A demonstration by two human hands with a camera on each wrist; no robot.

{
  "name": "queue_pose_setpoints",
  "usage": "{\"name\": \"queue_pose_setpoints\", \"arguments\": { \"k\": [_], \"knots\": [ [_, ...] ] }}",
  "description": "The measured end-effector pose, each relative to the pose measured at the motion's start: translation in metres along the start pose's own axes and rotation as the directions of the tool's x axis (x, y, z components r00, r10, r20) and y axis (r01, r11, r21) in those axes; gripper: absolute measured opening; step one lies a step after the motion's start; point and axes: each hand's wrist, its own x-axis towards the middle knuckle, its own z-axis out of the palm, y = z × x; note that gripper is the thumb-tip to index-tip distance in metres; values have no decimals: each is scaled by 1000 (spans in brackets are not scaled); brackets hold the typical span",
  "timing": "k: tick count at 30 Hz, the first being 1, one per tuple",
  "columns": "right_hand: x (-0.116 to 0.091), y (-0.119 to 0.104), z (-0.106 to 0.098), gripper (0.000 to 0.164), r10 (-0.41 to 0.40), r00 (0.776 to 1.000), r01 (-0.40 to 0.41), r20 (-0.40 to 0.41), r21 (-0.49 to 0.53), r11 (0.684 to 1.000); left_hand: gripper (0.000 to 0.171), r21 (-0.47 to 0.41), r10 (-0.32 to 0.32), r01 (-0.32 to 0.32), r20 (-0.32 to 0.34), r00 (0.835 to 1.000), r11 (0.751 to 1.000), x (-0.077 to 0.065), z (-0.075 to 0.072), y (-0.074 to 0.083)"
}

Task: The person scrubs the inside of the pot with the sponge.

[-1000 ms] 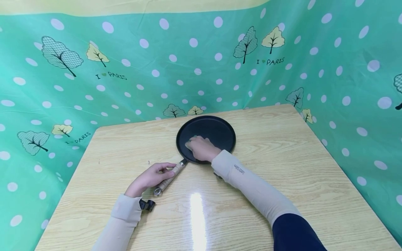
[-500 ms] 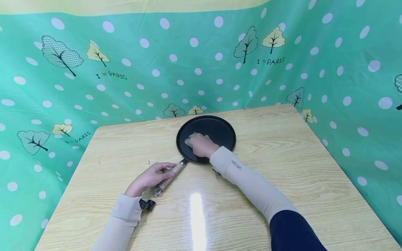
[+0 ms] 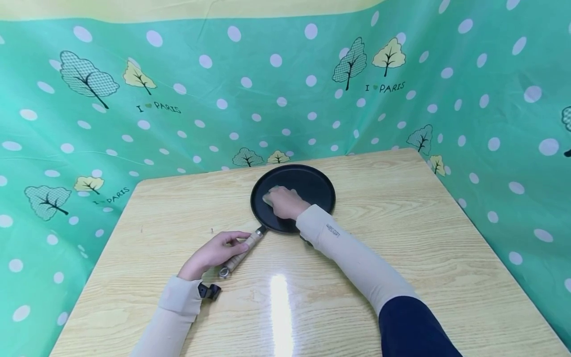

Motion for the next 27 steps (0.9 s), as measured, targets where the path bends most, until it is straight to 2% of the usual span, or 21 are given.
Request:
{"name": "queue_pose_setpoints", "arguments": {
  "k": [7, 27],
  "knots": [
    [6, 3, -1, 46, -4, 1000, 4, -9, -12, 1000, 39, 1, -3, 3, -1, 1000, 1000, -1, 0, 0],
    [18, 13, -3, 48, 39, 999, -39, -4, 37, 999, 39, 9, -5, 5, 3, 1000, 1000, -1, 0, -1]
  ]
}}
